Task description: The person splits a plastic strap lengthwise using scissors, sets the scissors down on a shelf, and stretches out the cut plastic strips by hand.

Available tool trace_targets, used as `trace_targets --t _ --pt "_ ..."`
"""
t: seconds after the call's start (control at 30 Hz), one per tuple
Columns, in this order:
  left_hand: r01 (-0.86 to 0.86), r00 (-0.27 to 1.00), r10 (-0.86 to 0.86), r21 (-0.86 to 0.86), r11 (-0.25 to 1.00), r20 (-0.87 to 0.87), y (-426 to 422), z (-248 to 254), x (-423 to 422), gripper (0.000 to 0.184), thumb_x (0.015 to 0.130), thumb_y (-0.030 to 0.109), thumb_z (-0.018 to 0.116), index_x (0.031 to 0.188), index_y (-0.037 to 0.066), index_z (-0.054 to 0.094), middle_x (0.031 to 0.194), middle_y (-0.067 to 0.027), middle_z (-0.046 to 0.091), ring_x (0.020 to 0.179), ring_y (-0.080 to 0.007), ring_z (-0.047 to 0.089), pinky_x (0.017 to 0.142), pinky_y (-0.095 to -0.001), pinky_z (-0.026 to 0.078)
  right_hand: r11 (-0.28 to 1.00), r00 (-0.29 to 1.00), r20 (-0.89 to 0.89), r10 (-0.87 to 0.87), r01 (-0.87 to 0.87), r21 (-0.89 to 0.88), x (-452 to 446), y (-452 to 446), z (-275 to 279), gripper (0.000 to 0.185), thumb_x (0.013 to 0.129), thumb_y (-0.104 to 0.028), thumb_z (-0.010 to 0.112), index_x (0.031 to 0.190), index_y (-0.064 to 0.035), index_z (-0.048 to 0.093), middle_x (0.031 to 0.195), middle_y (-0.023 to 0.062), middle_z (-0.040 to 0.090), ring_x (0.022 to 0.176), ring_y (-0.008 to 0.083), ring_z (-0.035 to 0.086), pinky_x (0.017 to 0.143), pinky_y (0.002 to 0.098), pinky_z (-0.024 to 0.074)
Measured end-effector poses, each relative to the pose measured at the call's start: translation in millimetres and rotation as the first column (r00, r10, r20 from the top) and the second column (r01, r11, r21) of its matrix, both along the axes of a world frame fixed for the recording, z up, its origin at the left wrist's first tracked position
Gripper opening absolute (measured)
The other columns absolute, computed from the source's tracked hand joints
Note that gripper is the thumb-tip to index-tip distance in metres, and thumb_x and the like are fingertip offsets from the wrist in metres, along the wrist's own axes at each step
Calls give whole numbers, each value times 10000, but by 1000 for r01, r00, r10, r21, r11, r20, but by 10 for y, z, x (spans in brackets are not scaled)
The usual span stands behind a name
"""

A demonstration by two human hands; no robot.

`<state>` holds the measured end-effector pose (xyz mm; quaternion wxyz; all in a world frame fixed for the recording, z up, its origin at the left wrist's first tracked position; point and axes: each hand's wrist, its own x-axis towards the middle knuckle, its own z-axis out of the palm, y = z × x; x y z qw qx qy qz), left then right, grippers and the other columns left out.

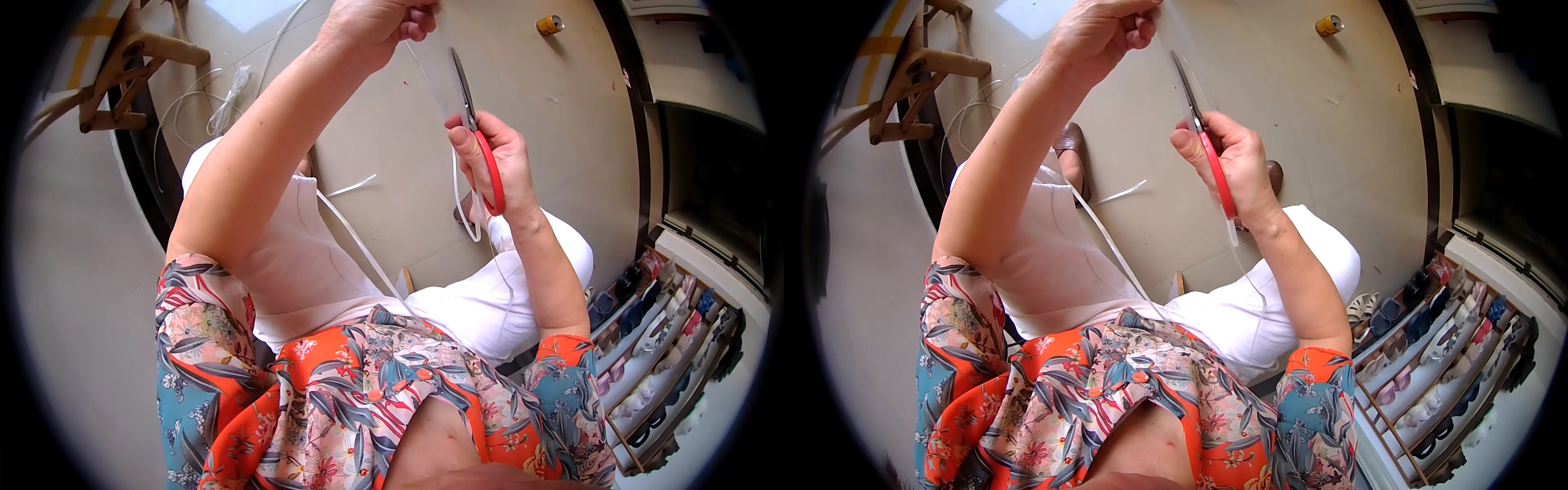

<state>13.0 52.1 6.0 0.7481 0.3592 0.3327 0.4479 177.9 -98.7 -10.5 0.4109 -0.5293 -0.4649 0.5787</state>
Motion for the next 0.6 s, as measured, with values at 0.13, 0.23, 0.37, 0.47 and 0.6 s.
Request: trace_targets --t 0.13,0.23,0.37,0.47,0.6 --pt "-26 998 25 -16 1000 -53 -191 7 65 133 807 103 660 787 22 557 647 -58 574 505 -122 548 444 -209 426 999 1000 -4 -25 26 19 -14 23 -3 280 865 -284 645 965 -27 594 570 -84 429 469 4 346 415 162 264" --pt "-39 998 38 -21 999 -45 -238 -16 95 129 799 91 664 790 12 562 659 -69 583 510 -137 559 439 -218 428 999 999 11 -41 41 -13 -3 22 42 351 831 -342 680 926 -13 604 647 -71 483 565 13 387 509 157 320" --pt "-53 997 51 -30 998 -62 -255 11 92 122 794 82 665 800 7 568 663 -70 586 513 -139 560 442 -221 429 999 999 23 -39 38 22 -2 32 -5 301 879 -302 625 976 -20 588 567 -74 438 460 11 348 409 166 273" --pt "-41 998 39 -31 999 -55 -262 -3 104 123 793 83 665 801 6 569 665 -70 586 515 -137 560 444 -220 431 999 998 46 -45 45 -9 -9 39 59 305 876 -310 628 965 -21 588 565 -75 433 448 10 338 399 170 263" --pt "-36 998 33 -39 999 -61 -270 16 112 125 794 84 664 797 4 568 658 -65 580 512 -130 554 442 -214 427 999 999 21 -33 34 -25 5 30 66 347 831 -366 679 857 -29 601 610 -92 427 543 0 341 484 159 282"
